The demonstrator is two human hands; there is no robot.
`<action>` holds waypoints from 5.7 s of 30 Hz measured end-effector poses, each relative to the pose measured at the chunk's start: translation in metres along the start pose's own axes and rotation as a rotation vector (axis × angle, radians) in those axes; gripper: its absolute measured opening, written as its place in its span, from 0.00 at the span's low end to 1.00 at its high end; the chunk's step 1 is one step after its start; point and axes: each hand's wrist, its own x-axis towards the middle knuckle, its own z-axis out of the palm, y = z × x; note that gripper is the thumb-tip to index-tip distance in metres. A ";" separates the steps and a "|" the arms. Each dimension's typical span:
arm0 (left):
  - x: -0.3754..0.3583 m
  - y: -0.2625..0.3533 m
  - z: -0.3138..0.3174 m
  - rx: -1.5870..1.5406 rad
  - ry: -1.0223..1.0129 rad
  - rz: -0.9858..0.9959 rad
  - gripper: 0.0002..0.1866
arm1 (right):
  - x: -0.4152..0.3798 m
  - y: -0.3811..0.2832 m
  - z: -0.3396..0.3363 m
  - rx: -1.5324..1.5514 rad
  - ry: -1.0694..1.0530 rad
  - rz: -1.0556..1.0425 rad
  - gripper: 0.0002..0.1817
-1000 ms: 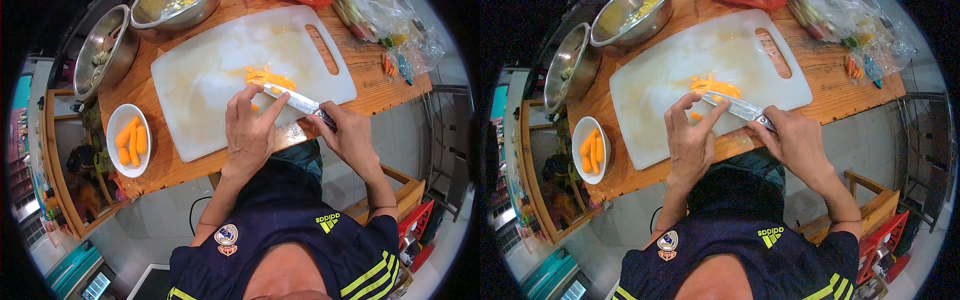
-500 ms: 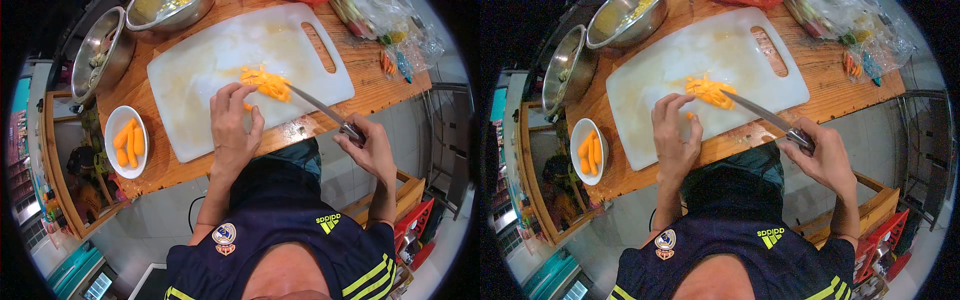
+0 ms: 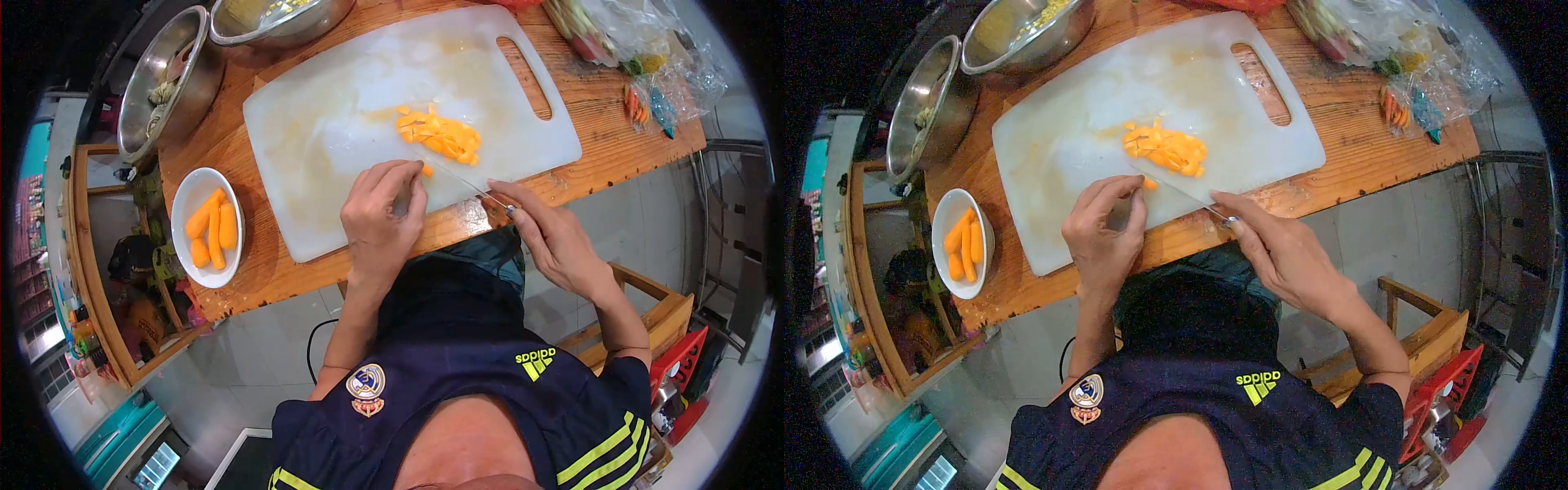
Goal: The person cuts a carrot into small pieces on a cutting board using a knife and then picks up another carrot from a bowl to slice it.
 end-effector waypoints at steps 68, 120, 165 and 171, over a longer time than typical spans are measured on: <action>-0.004 -0.002 0.016 0.065 0.102 0.033 0.08 | 0.023 -0.006 -0.034 -0.365 -0.245 0.133 0.20; -0.003 0.001 0.014 0.045 0.079 -0.014 0.07 | 0.030 0.003 -0.035 -0.351 -0.221 0.099 0.25; -0.004 -0.004 0.018 0.038 0.124 0.034 0.07 | 0.042 0.005 -0.011 -0.437 -0.211 0.065 0.26; -0.005 -0.001 0.016 0.027 0.108 -0.004 0.07 | 0.034 0.009 -0.021 -0.367 -0.180 0.085 0.26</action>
